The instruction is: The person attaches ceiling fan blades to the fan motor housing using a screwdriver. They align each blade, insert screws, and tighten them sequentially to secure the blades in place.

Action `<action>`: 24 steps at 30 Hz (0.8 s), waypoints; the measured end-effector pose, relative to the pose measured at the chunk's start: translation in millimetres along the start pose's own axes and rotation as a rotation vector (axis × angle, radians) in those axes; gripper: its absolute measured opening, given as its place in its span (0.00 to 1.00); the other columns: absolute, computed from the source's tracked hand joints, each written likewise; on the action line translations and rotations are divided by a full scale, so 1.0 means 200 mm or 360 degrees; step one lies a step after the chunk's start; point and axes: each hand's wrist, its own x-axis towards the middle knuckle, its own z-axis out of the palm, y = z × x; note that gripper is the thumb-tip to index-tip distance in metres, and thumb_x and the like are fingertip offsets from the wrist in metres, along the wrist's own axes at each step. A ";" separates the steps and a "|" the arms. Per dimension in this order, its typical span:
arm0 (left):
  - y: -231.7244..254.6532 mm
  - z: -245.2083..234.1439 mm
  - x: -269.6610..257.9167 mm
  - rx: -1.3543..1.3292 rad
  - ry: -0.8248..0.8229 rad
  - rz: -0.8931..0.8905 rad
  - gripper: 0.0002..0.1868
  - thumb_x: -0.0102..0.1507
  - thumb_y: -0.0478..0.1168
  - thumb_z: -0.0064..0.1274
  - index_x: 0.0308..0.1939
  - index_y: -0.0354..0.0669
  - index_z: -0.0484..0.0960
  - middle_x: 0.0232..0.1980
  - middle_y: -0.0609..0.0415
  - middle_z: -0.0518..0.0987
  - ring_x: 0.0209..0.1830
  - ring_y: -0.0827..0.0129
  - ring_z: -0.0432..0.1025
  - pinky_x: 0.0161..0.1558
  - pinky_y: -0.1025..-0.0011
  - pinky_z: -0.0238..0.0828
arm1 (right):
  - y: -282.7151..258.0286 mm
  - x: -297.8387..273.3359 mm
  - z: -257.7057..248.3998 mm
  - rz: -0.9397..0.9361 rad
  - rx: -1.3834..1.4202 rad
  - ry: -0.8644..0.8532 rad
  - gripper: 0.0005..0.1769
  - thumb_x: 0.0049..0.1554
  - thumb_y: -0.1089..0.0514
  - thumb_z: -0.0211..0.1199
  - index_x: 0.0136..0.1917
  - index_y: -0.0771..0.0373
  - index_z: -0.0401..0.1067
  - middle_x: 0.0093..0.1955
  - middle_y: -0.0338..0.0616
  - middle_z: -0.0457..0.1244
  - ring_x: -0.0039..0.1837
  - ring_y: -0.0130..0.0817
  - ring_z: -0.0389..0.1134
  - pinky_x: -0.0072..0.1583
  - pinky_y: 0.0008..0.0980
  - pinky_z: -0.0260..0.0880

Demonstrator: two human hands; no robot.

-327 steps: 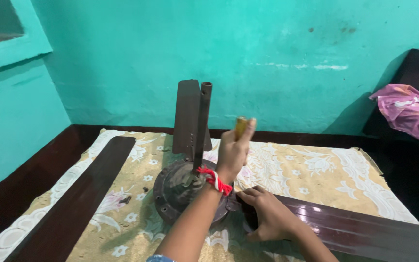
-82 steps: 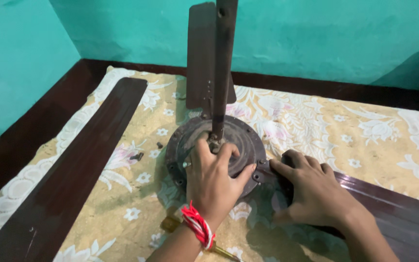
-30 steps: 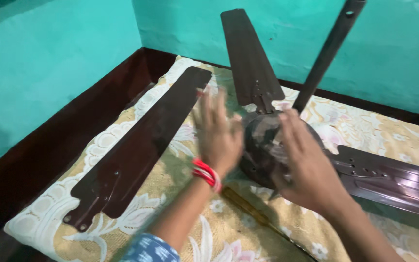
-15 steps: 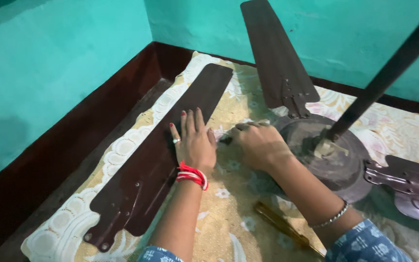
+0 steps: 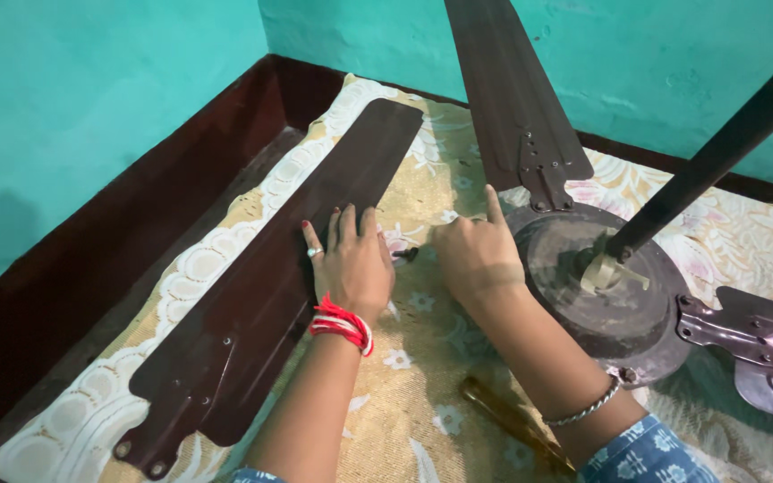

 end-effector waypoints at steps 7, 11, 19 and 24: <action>0.01 -0.01 0.00 0.0064 -0.0090 -0.0003 0.20 0.67 0.43 0.46 0.61 0.42 0.76 0.69 0.40 0.70 0.74 0.48 0.60 0.74 0.37 0.37 | 0.00 0.00 0.00 0.0035 0.0125 0.0055 0.11 0.54 0.60 0.56 0.46 0.57 0.79 0.55 0.55 0.69 0.52 0.44 0.75 0.78 0.50 0.43; 0.02 0.00 0.01 0.0108 -0.0180 -0.0033 0.22 0.65 0.41 0.49 0.64 0.43 0.75 0.71 0.41 0.67 0.76 0.49 0.57 0.75 0.37 0.35 | 0.01 0.00 0.00 0.0052 0.0402 0.0055 0.13 0.52 0.60 0.57 0.47 0.63 0.77 0.60 0.58 0.65 0.55 0.47 0.73 0.75 0.44 0.52; 0.04 0.06 0.01 0.0057 -0.0114 0.0101 0.29 0.61 0.37 0.49 0.68 0.42 0.71 0.74 0.46 0.66 0.78 0.54 0.55 0.75 0.41 0.34 | 0.01 -0.02 0.00 -0.0037 0.0490 0.0282 0.13 0.57 0.59 0.56 0.53 0.62 0.75 0.55 0.54 0.68 0.56 0.46 0.72 0.65 0.42 0.66; 0.07 0.11 -0.01 -0.0149 -0.0029 0.0245 0.24 0.66 0.37 0.44 0.67 0.40 0.71 0.73 0.47 0.68 0.78 0.55 0.55 0.77 0.40 0.33 | 0.01 -0.04 -0.04 -0.0093 0.0475 0.0284 0.11 0.58 0.58 0.56 0.52 0.60 0.75 0.54 0.50 0.68 0.55 0.46 0.72 0.62 0.45 0.67</action>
